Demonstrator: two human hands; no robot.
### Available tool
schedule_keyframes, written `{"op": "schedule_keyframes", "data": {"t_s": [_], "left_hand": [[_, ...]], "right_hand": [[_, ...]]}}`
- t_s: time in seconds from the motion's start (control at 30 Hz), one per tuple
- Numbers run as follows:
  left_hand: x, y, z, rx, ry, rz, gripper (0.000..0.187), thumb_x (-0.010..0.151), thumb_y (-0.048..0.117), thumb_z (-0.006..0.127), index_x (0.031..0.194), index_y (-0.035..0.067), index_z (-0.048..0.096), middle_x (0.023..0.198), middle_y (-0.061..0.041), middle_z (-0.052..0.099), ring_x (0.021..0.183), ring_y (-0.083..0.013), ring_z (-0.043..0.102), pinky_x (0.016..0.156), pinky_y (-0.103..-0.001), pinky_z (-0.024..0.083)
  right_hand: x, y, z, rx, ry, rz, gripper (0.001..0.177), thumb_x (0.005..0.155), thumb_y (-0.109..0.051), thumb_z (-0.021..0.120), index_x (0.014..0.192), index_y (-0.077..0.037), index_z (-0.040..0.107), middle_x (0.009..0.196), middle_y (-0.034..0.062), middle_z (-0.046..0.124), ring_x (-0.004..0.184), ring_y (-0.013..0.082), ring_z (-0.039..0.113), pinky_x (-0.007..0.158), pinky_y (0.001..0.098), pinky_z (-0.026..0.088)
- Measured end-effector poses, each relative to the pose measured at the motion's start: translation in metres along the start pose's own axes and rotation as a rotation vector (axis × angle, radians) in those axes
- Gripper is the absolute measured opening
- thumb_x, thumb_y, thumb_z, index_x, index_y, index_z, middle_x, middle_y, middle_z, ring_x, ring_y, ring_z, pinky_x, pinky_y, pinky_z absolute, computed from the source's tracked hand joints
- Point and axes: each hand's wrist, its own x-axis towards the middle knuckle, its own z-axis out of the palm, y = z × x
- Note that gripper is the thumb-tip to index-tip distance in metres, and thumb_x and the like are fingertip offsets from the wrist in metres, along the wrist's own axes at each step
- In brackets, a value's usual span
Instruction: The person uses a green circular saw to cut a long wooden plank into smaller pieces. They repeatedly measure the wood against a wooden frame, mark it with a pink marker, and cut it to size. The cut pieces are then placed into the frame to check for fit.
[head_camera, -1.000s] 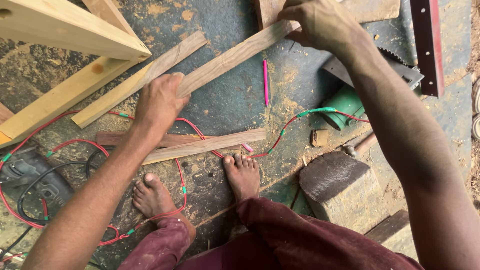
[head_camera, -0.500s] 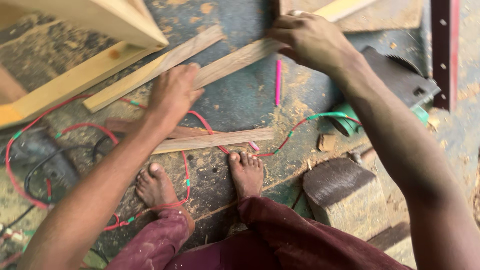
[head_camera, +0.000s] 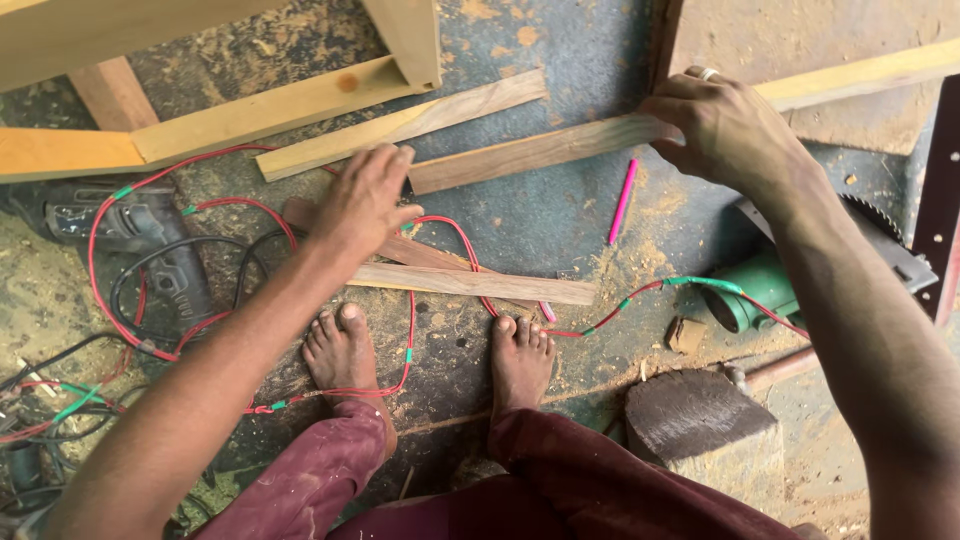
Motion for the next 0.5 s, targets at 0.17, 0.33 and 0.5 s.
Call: {"op": "schedule_keyframes", "data": {"t_s": [0.17,0.33,0.5], "left_hand": [[-0.003,0.000,0.037,-0.016,-0.028,-0.091,0.058,0.091,0.019,0.081,0.137,-0.006,0.058,0.124,-0.016,0.059,0.113,-0.0277,0.060,0.104,-0.039,0.052],[0.001,0.005,0.035,-0.081,0.060,-0.148,0.055,0.078,0.015,0.086,0.124,-0.003,0.063,0.116,-0.017,0.060,0.110,-0.0293,0.061,0.101,-0.038,0.054],[0.004,-0.003,0.039,-0.254,0.002,-0.201,0.057,0.079,0.015,0.087,0.127,-0.003,0.062,0.113,-0.015,0.062,0.104,-0.0278,0.065,0.094,-0.040,0.056]], "right_hand": [[0.002,-0.006,-0.003,-0.017,0.010,-0.002,0.041,0.086,-0.023,0.084,0.124,-0.010,0.074,0.118,0.0085,0.073,0.108,0.0262,0.069,0.095,0.0384,0.059],[0.000,-0.011,-0.006,-0.021,0.013,0.021,0.041,0.084,-0.021,0.084,0.123,-0.010,0.075,0.115,0.0077,0.073,0.108,0.0275,0.069,0.096,0.0401,0.059],[-0.003,-0.013,-0.005,-0.036,0.025,0.033,0.040,0.086,-0.023,0.083,0.124,-0.010,0.075,0.116,0.0078,0.073,0.108,0.0276,0.068,0.094,0.0403,0.059]]}}
